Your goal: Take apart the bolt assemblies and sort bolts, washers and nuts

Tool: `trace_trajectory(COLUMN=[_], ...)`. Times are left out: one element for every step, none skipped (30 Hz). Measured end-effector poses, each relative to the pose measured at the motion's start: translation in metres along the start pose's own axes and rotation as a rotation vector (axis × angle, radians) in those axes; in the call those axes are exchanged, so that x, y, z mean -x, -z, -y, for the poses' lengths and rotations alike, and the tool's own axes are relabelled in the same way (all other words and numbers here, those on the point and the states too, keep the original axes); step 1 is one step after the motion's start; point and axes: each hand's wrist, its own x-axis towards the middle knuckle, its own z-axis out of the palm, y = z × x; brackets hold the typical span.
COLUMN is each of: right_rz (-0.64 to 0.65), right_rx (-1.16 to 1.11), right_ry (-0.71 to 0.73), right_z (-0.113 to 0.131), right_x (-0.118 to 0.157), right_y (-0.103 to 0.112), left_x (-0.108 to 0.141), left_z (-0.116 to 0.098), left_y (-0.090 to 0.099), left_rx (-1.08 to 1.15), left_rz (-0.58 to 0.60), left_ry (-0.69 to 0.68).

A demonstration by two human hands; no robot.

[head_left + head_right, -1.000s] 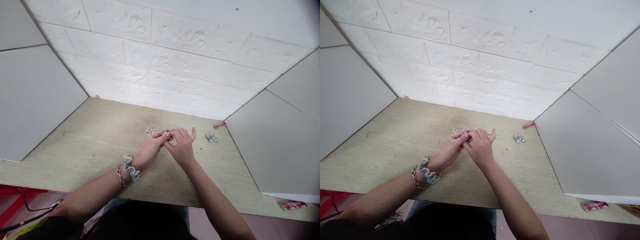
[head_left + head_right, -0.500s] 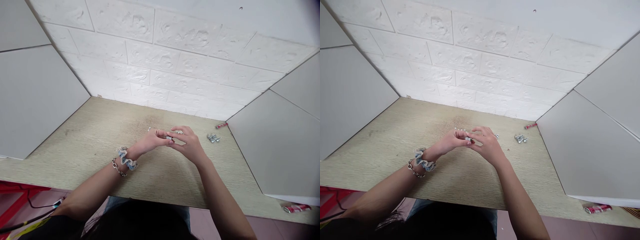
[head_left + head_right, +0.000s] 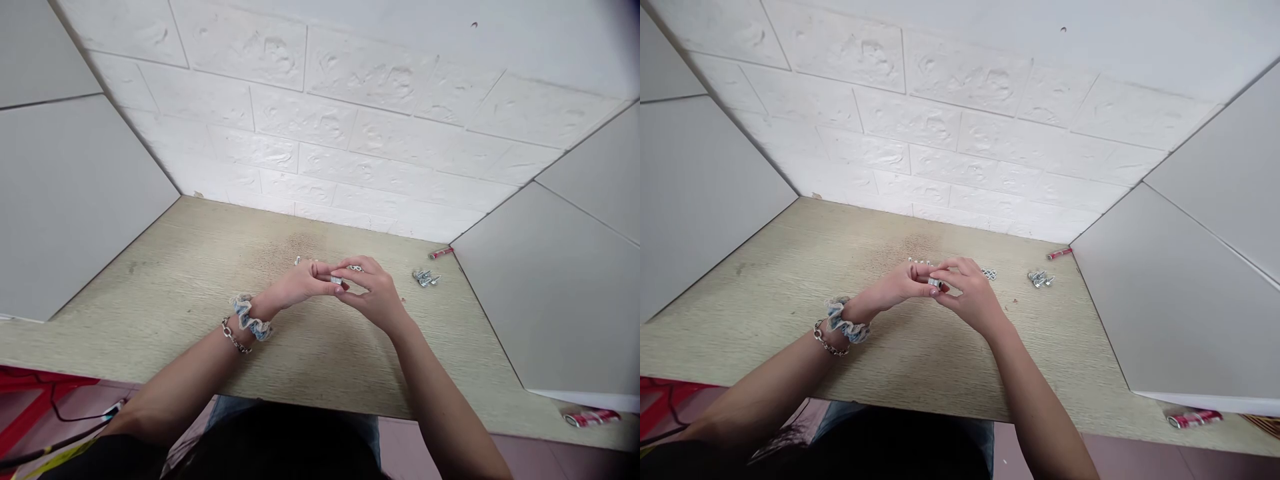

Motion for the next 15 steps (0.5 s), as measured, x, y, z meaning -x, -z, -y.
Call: trace_trajectory(right_rz=[-0.017,-0.035,-0.052,-0.065,-0.076,-0.082,-0.085,-0.083,-0.081,-0.078,-0.076,-0.075,-0.073,-0.073,-0.072], right_rx=[0.001,0.002,0.003,0.004,0.007,0.012,0.018,0.026,0.032,0.037,0.039,0.038,0.035,0.033,0.031], right_ry=[0.005,0.011,0.018,0.023,0.025,0.024,0.018,0.008,-0.002,-0.012,-0.019,-0.023,-0.021,-0.016,-0.011], right_z=[0.0004,0.0006,0.0007,0.0006,0.0004,0.0002,0.0,-0.0002,-0.0003,-0.0004,-0.0004,-0.0004,-0.0004,-0.0003,-0.0002], right_x=[0.0,-0.0001,-0.0001,-0.0002,-0.0003,-0.0003,-0.0004,-0.0004,-0.0004,-0.0003,-0.0002,-0.0001,0.0001,0.0002,0.0003], right_y=[-0.0006,-0.0011,-0.0014,-0.0017,-0.0018,-0.0018,-0.0017,-0.0017,-0.0017,-0.0019,-0.0021,-0.0024,-0.0029,-0.0033,-0.0038], left_x=[-0.0004,-0.0009,-0.0014,-0.0019,-0.0024,-0.0028,-0.003,-0.0032,-0.0033,-0.0034,-0.0034,-0.0034,-0.0034,-0.0034,-0.0033], left_z=[0.0009,0.0017,0.0026,0.0033,0.004,0.0046,0.005,0.0054,0.0057,0.0059,0.006,0.006,0.006,0.0058,0.0055], left_y=[0.0003,0.0005,0.0006,0.0007,0.0006,0.0005,0.0002,-0.0001,-0.0004,-0.0006,-0.0008,-0.001,-0.001,-0.0011,-0.001], left_rx=[0.029,0.062,0.096,0.128,0.157,0.181,0.2,0.215,0.23,0.25,0.273,0.298,0.322,0.342,0.354], left_rz=[0.005,0.01,0.014,0.014,0.013,0.012,0.01,0.009,0.009,0.011,0.014,0.018,0.022,0.026,0.031], left_ry=[-0.006,-0.013,-0.018,-0.021,-0.023,-0.023,-0.024,-0.024,-0.022,-0.015,-0.006,0.005,0.016,0.027,0.037])
